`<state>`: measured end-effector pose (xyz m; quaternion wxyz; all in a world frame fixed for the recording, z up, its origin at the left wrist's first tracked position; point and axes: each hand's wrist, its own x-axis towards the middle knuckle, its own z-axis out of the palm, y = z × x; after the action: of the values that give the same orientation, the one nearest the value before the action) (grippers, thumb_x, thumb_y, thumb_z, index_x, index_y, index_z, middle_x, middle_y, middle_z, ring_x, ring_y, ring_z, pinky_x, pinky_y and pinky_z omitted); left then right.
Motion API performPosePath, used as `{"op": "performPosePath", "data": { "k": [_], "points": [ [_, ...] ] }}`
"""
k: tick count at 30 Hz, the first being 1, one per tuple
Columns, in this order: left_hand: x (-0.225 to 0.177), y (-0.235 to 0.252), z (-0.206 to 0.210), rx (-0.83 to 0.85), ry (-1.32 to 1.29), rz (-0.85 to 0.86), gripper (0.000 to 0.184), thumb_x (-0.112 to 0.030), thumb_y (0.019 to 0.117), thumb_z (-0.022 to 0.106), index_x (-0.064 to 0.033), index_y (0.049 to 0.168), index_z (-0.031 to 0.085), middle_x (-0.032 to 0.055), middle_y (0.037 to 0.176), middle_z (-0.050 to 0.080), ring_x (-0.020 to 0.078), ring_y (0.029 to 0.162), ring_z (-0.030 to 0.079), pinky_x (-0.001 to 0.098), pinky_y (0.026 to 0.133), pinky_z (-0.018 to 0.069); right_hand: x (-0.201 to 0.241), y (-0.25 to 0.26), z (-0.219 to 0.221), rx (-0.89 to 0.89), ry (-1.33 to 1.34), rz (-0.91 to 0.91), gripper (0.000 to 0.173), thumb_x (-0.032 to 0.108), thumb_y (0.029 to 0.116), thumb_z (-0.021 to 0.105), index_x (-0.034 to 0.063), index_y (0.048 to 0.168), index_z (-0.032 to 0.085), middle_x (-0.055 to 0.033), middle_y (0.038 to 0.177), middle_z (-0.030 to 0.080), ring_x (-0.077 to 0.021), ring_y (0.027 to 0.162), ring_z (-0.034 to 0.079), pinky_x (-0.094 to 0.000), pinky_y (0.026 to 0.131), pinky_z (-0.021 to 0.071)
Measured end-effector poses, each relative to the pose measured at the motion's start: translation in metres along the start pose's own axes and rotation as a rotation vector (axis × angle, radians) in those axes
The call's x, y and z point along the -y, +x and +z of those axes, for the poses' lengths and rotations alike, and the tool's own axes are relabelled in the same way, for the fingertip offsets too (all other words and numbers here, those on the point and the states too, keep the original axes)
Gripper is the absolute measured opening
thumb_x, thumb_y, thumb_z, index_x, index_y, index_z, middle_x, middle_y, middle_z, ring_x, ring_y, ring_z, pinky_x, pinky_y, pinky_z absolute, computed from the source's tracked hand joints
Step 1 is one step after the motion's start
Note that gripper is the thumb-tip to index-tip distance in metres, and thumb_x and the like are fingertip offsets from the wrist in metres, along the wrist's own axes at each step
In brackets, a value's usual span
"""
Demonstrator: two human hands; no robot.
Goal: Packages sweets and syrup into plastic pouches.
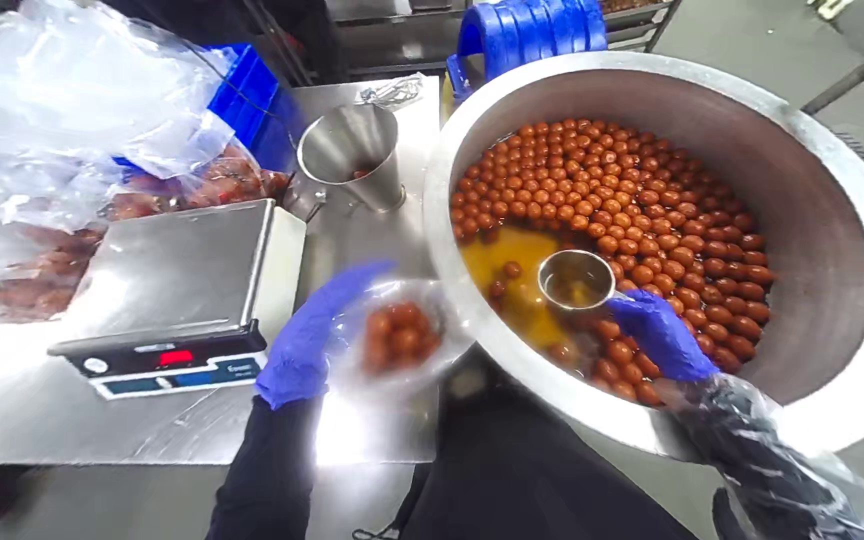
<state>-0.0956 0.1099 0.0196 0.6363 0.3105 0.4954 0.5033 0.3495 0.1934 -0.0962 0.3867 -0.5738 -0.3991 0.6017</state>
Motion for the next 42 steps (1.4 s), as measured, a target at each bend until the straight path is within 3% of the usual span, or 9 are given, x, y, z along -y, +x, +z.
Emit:
{"op": "performPosePath", "data": {
  "k": [3, 9, 13, 21, 24, 27, 33, 38, 42],
  "points": [
    [0.005, -0.011, -0.003, -0.053, -0.096, 0.074, 0.040, -0.018, 0.1091, 0.031, -0.0077, 0.136, 0.059, 0.0055, 0.112, 0.071, 0.0090, 0.094, 0.070, 0.0241, 0.079, 0.0599, 0.005, -0.023, 0.014, -0.135, 0.132, -0.022, 0.025, 0.002, 0.0949, 0.054, 0.0149, 0.074, 0.058, 0.0073, 0.057, 0.059, -0.0016, 0.048, 0.052, -0.0173, 0.048, 0.0464],
    [0.007, -0.028, -0.005, -0.125, -0.223, 0.148, 0.040, -0.016, 0.1089, 0.030, -0.0059, 0.133, 0.060, 0.0050, 0.104, 0.073, 0.0061, 0.082, 0.070, 0.0197, 0.069, 0.0592, 0.009, -0.042, 0.027, -0.213, 0.290, -0.126, 0.029, 0.000, 0.0969, 0.049, 0.0150, 0.074, 0.060, 0.0072, 0.057, 0.061, -0.0001, 0.046, 0.053, -0.0147, 0.046, 0.0453],
    [0.014, -0.032, 0.015, -0.112, -0.338, 0.204, 0.038, -0.015, 0.1084, 0.032, -0.0049, 0.134, 0.059, 0.0092, 0.110, 0.072, 0.0140, 0.096, 0.071, 0.0294, 0.081, 0.0615, 0.017, -0.047, 0.026, -0.230, 0.308, -0.167, 0.029, 0.000, 0.0956, 0.049, 0.0165, 0.075, 0.060, 0.0078, 0.059, 0.062, 0.0001, 0.048, 0.054, -0.0145, 0.047, 0.0465],
    [0.016, -0.035, 0.044, -0.169, -0.471, 0.360, 0.037, -0.013, 0.1085, 0.034, -0.0086, 0.136, 0.058, 0.0041, 0.116, 0.072, 0.0097, 0.101, 0.071, 0.0256, 0.082, 0.0610, 0.034, -0.054, 0.028, -0.255, 0.299, -0.235, 0.026, 0.003, 0.0946, 0.050, 0.0170, 0.076, 0.062, 0.0076, 0.060, 0.063, -0.0002, 0.049, 0.055, -0.0150, 0.048, 0.0472],
    [0.025, -0.019, 0.030, -0.217, -0.453, 0.402, 0.036, -0.008, 0.1090, 0.029, 0.0001, 0.132, 0.056, 0.0044, 0.114, 0.073, 0.0070, 0.101, 0.070, 0.0218, 0.084, 0.0589, 0.039, -0.055, 0.031, -0.246, 0.297, -0.263, 0.028, 0.003, 0.0945, 0.050, 0.0169, 0.074, 0.062, 0.0080, 0.059, 0.062, 0.0004, 0.049, 0.054, -0.0147, 0.048, 0.0468],
    [0.025, -0.019, 0.019, -0.242, -0.365, 0.376, 0.035, -0.005, 0.1083, 0.031, 0.0018, 0.135, 0.053, 0.0048, 0.115, 0.071, 0.0060, 0.102, 0.069, 0.0211, 0.085, 0.0583, 0.045, -0.056, 0.035, -0.247, 0.267, -0.261, 0.027, 0.002, 0.0948, 0.051, 0.0169, 0.074, 0.061, 0.0081, 0.059, 0.062, 0.0005, 0.049, 0.054, -0.0142, 0.048, 0.0467],
    [0.021, -0.017, 0.035, -0.317, -0.178, 0.333, 0.035, -0.012, 0.1088, 0.038, -0.0064, 0.140, 0.054, -0.0008, 0.117, 0.069, 0.0024, 0.100, 0.068, 0.0189, 0.081, 0.0579, 0.070, -0.058, 0.040, -0.200, 0.248, -0.319, 0.026, 0.003, 0.0938, 0.052, 0.0185, 0.075, 0.060, 0.0085, 0.060, 0.062, 0.0005, 0.051, 0.055, -0.0144, 0.049, 0.0479],
    [0.021, -0.014, 0.039, -0.282, -0.120, 0.361, 0.038, -0.013, 0.1084, 0.038, -0.0048, 0.143, 0.051, 0.0008, 0.131, 0.064, 0.0030, 0.114, 0.062, 0.0204, 0.093, 0.0540, 0.105, -0.062, 0.050, -0.179, 0.165, -0.330, 0.025, 0.000, 0.0940, 0.053, 0.0158, 0.074, 0.058, 0.0069, 0.058, 0.059, -0.0005, 0.046, 0.051, -0.0152, 0.044, 0.0427],
    [0.020, -0.012, 0.039, -0.276, -0.137, 0.349, 0.038, -0.015, 0.1090, 0.038, -0.0062, 0.144, 0.050, 0.0002, 0.133, 0.063, 0.0026, 0.115, 0.062, 0.0204, 0.094, 0.0535, 0.119, -0.067, 0.065, -0.187, 0.121, -0.280, 0.029, -0.004, 0.0949, 0.051, 0.0156, 0.074, 0.053, 0.0083, 0.054, 0.054, 0.0005, 0.043, 0.046, -0.0138, 0.043, 0.0395]
  ]
}}
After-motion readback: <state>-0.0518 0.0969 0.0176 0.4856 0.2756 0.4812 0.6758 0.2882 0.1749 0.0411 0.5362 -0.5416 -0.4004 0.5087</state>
